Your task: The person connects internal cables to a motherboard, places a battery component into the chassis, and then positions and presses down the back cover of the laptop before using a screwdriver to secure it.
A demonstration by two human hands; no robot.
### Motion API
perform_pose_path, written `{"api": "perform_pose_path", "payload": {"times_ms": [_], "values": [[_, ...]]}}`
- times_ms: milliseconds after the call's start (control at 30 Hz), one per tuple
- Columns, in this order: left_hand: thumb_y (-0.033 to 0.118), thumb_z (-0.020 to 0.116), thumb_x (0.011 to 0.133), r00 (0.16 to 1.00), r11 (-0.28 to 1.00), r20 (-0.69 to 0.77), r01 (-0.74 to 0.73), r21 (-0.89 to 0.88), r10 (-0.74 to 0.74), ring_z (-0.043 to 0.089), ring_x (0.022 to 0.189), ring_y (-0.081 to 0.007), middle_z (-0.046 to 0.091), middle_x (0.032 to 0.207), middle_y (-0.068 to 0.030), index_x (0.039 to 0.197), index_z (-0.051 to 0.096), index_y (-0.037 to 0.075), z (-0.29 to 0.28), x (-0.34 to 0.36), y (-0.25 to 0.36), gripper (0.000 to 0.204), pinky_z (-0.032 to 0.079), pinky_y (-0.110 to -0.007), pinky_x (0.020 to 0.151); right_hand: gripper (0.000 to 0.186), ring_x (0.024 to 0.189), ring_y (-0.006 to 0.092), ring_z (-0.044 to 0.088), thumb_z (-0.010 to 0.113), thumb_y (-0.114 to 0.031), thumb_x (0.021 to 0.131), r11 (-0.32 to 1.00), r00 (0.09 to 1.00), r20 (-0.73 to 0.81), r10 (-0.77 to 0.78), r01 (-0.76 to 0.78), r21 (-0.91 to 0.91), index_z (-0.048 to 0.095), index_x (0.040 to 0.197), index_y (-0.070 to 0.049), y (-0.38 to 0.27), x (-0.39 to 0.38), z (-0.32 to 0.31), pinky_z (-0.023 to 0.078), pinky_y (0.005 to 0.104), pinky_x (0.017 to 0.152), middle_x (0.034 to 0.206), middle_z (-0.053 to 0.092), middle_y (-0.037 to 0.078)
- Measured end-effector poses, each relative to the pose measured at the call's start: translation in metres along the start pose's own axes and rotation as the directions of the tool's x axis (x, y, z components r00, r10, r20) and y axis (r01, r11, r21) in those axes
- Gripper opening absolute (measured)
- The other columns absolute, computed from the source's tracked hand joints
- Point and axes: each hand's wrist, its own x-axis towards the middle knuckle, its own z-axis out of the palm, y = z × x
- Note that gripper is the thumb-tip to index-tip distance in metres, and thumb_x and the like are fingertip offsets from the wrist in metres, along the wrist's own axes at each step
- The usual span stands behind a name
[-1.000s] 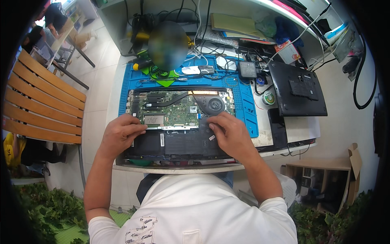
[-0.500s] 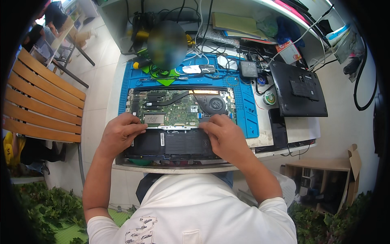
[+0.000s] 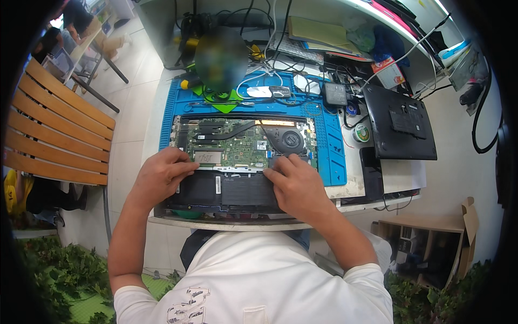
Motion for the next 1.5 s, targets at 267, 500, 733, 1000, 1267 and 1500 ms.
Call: {"api": "perform_pose_path", "payload": {"times_ms": [267,500,733,1000,1267,1500], "values": [[-0.001,0.086,0.084,0.996,0.994,0.017,0.09,-0.06,-0.089,0.073,0.104,-0.0289,0.075,0.107,-0.008,0.108,0.085,0.011,0.0,-0.005,0.0,0.027,0.061,-0.042,0.088,0.027,0.101,0.0292,0.063,0.075,-0.002,0.084,0.999,0.999,0.046,-0.026,0.027,-0.028,0.08,0.11,-0.003,0.002,0.005,-0.002,0.055,0.0418,0.085,0.107,0.068,0.008],[-0.005,0.088,0.079,0.996,0.993,-0.03,0.083,-0.085,-0.085,0.074,0.099,-0.0269,0.076,0.102,-0.0071,0.107,0.087,0.01,0.0,-0.005,0.004,0.031,0.061,-0.039,0.084,0.026,0.101,0.0292,0.061,0.074,-0.004,0.085,1.0,0.999,0.046,-0.021,0.022,-0.019,0.079,0.111,-0.001,-0.001,0.003,-0.001,0.053,0.0407,0.085,0.107,0.067,0.009],[-0.001,0.089,0.082,0.997,0.997,-0.057,0.052,-0.052,-0.055,0.074,0.097,-0.0272,0.076,0.101,-0.0071,0.108,0.087,0.012,0.002,-0.007,0.002,0.029,0.061,-0.04,0.081,0.029,0.1,0.0297,0.061,0.076,-0.004,0.083,0.998,0.999,0.041,-0.03,0.032,-0.046,0.079,0.113,-0.002,-0.003,0.003,-0.002,0.055,0.041,0.084,0.107,0.067,0.008],[0.002,0.09,0.084,0.98,0.968,-0.03,0.187,-0.169,-0.195,0.076,0.094,-0.0263,0.078,0.102,-0.0086,0.127,0.082,0.012,-0.013,-0.011,-0.007,0.045,0.062,-0.039,0.083,0.041,0.097,0.0304,0.061,0.079,0.002,0.076,1.0,1.0,0.022,-0.004,0.004,-0.017,0.08,0.117,-0.002,-0.004,0.004,-0.003,0.052,0.0429,0.08,0.105,0.065,0.009],[-0.004,0.085,0.082,0.947,0.919,-0.105,0.263,-0.293,-0.304,0.077,0.094,-0.0253,0.078,0.103,-0.012,0.118,0.086,0.009,-0.019,-0.037,-0.029,0.038,0.062,-0.036,0.083,0.042,0.097,0.0312,0.061,0.078,0.004,0.076,1.0,1.0,0.029,0.008,-0.008,-0.007,0.078,0.118,-0.002,-0.007,0.004,-0.002,0.053,0.0431,0.08,0.105,0.065,0.009],[-0.003,0.074,0.079,0.951,0.954,-0.125,0.267,-0.136,-0.284,0.075,0.092,-0.0265,0.078,0.105,-0.0103,0.109,0.089,0.013,-0.017,-0.057,-0.031,0.037,0.063,-0.038,0.081,0.042,0.097,0.0313,0.062,0.078,0.004,0.076,1.0,1.0,0.016,0.021,-0.021,-0.004,0.078,0.118,-0.001,-0.008,0.001,-0.001,0.052,0.0436,0.08,0.103,0.066,0.009]]}}
